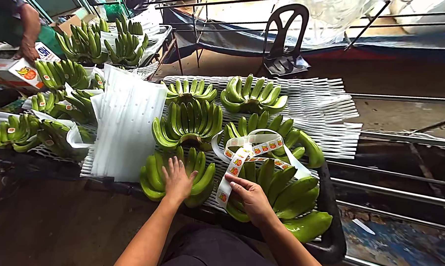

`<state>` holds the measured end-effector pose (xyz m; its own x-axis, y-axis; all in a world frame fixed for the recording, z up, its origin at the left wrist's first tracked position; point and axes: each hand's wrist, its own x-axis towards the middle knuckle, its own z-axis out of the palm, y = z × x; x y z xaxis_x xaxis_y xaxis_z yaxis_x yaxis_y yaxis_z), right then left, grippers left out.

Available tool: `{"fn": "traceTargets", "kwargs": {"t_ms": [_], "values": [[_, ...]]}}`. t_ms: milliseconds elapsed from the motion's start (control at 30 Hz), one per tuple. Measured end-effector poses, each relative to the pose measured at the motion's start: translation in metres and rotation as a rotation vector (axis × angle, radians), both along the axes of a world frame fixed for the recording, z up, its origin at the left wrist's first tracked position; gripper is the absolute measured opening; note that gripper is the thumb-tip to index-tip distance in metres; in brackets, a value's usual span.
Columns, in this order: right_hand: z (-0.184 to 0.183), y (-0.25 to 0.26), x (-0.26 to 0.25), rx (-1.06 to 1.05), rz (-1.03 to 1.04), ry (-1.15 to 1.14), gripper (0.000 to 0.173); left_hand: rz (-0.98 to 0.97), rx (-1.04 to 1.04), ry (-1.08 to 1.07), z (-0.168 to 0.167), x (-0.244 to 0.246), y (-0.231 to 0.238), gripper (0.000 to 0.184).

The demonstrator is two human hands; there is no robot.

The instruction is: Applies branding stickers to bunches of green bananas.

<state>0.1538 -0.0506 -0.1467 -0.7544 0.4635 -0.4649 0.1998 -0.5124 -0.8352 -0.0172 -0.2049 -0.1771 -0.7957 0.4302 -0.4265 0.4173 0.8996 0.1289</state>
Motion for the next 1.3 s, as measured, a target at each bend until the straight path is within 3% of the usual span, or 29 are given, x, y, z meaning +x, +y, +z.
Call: {"fn": "traceTargets", "kwargs": {"t_ms": [300, 433, 500, 567, 667, 833, 933, 1000, 1100, 1200, 1300], "values": [[0.004, 0.003, 0.010, -0.052, -0.050, 0.017, 0.027, 0.089, -0.027, 0.051, -0.005, 0.002, 0.007, 0.095], [0.001, 0.004, 0.013, -0.014, -0.042, 0.011, 0.028, 0.119, 0.183, 0.071, -0.005, -0.008, 0.018, 0.090], [0.000, 0.006, 0.012, -0.005, -0.039, 0.019, 0.029, -0.044, 0.516, 0.207, 0.000, 0.009, 0.019, 0.070], [0.000, 0.008, 0.012, -0.024, -0.043, 0.019, 0.030, -0.342, 0.799, 0.266, 0.015, 0.038, 0.021, 0.039], [0.005, 0.007, 0.011, -0.087, -0.026, 0.010, 0.029, -0.769, 0.864, 0.263, 0.034, 0.069, 0.022, 0.019], [0.010, 0.004, 0.011, -0.334, -0.050, -0.022, 0.025, -0.882, 0.943, 0.480, 0.030, 0.075, 0.019, 0.017], [0.008, 0.005, 0.011, -0.350, -0.078, -0.042, 0.027, -0.805, 1.068, 0.429, 0.027, 0.076, 0.013, 0.015], [0.002, 0.007, 0.013, -0.186, -0.112, -0.033, 0.035, -0.508, 1.055, 0.152, 0.032, 0.068, 0.009, 0.015], [-0.006, 0.014, 0.019, 0.071, -0.088, -0.027, 0.049, -0.040, 0.665, -0.317, 0.042, 0.023, 0.012, 0.021], [-0.002, 0.014, 0.022, 0.158, 0.038, -0.012, 0.050, -0.046, 0.383, -0.477, 0.021, -0.007, 0.024, 0.024], [-0.003, 0.009, 0.023, 0.239, 0.125, 0.045, 0.036, -0.044, 0.281, -0.406, 0.014, -0.006, 0.034, 0.030]]}}
